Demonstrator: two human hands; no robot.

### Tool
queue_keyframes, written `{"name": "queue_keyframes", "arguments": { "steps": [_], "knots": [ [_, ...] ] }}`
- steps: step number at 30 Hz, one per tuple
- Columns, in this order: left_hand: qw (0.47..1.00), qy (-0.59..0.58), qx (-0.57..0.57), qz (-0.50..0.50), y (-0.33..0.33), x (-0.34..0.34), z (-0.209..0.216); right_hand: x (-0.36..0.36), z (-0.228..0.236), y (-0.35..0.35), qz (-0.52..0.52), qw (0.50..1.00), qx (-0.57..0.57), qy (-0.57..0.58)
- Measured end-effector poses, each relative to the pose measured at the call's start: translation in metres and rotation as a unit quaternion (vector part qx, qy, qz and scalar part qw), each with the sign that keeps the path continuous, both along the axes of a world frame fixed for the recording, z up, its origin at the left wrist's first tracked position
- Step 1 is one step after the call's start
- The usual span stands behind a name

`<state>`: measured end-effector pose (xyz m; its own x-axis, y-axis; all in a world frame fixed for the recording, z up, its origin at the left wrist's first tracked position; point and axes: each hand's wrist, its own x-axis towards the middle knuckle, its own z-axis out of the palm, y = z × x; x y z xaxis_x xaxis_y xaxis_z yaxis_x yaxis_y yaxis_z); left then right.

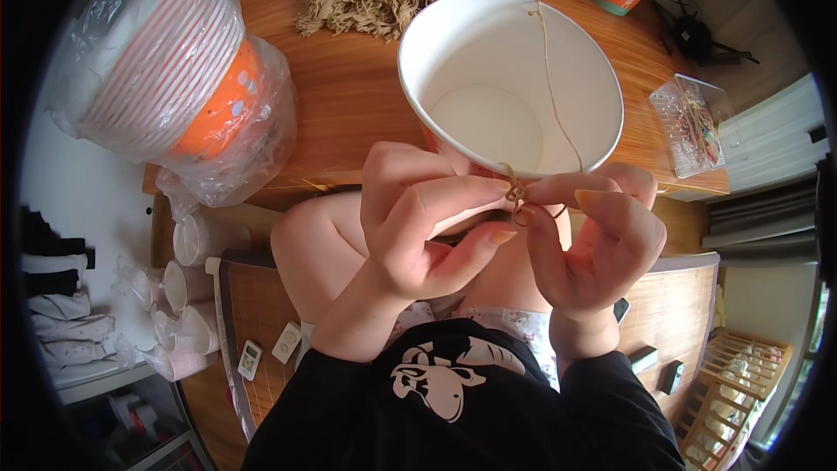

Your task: Threading a thin brown string through pre-punched holes in paper buckets to create handles.

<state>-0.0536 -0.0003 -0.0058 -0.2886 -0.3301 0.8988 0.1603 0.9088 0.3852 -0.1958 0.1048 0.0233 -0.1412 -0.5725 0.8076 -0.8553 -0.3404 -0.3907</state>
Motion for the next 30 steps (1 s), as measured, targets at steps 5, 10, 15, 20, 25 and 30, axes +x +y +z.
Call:
{"name": "queue_keyframes", "arguments": {
  "steps": [5, 10, 15, 20, 25, 30],
  "knots": [
    [0.999, -0.002, 0.008, 0.05, 0.007, -0.003, -0.001, 0.001, -0.001, 0.0, -0.002, 1.0, -0.018, -0.009],
    [0.996, 0.003, 0.015, 0.087, 0.008, -0.005, -0.008, 0.001, 0.002, 0.002, -0.003, 1.0, 0.01, 0.0],
    [0.994, 0.005, 0.03, 0.102, 0.009, -0.005, -0.008, 0.0, 0.0, 0.003, -0.011, 1.0, 0.012, -0.005],
    [0.993, 0.022, 0.061, 0.097, 0.013, -0.007, -0.004, 0.0, 0.0, 0.003, -0.011, 1.0, 0.015, -0.006],
    [0.994, 0.022, 0.085, 0.064, 0.015, -0.007, -0.004, 0.0, -0.001, 0.002, -0.007, 1.0, 0.002, -0.018],
    [0.99, 0.02, 0.139, 0.013, 0.02, -0.008, -0.003, 0.0, -0.001, 0.001, -0.006, 1.0, -0.006, -0.017]
  ]
}}
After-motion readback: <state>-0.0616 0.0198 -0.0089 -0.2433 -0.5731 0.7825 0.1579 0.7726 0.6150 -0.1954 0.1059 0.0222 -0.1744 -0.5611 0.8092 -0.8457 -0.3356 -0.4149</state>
